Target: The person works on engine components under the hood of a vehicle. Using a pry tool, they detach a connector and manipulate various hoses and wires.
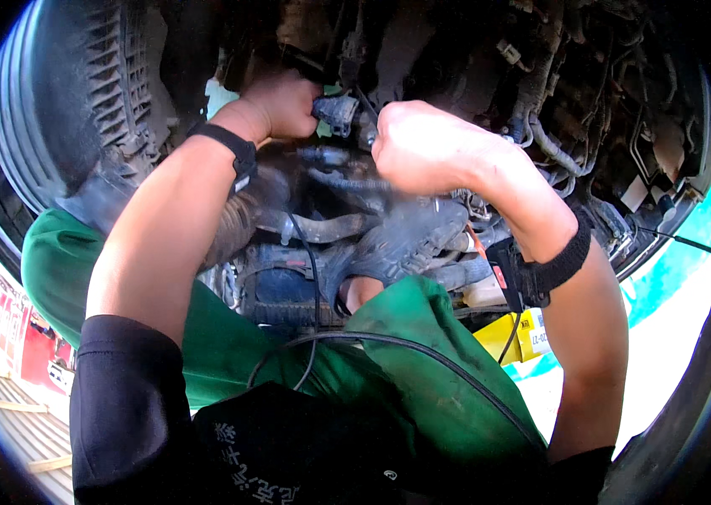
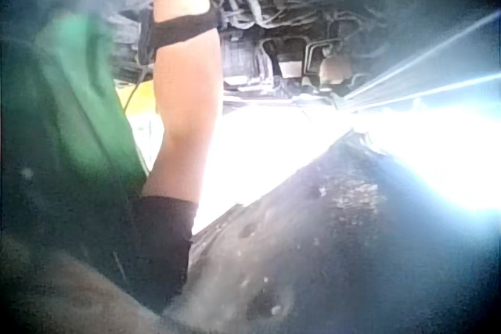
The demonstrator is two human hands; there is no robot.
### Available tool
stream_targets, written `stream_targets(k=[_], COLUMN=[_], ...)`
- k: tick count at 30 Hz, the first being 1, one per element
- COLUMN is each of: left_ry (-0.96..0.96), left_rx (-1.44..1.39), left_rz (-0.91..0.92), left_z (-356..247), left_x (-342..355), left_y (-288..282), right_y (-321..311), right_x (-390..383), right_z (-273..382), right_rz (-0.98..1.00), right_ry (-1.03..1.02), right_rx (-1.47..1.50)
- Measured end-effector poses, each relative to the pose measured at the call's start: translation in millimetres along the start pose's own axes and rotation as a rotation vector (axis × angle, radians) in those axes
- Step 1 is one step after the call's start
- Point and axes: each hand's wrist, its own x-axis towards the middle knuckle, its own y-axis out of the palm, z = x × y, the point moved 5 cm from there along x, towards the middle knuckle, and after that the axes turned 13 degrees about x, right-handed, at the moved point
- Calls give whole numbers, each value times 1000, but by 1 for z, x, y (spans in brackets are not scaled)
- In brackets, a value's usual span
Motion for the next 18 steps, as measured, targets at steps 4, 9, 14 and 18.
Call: stream_targets(k=[4,9,14,18], left_ry=[22,95,221,104], left_rx=[47,-77,-67,-16], left_rz=[-89,361,347,9], left_z=[-1,-23,-29,-21], left_x=[1,11,21,12], left_y=[-6,-16,-10,-3], right_y=[-31,-50,-20,15], right_x=[-52,-158,-228,-222], right_z=[19,33,48,35], right_rz=[-20,-501,-691,-805], right_ry=[69,582,690,619], right_rx=[-112,103,882,1099])
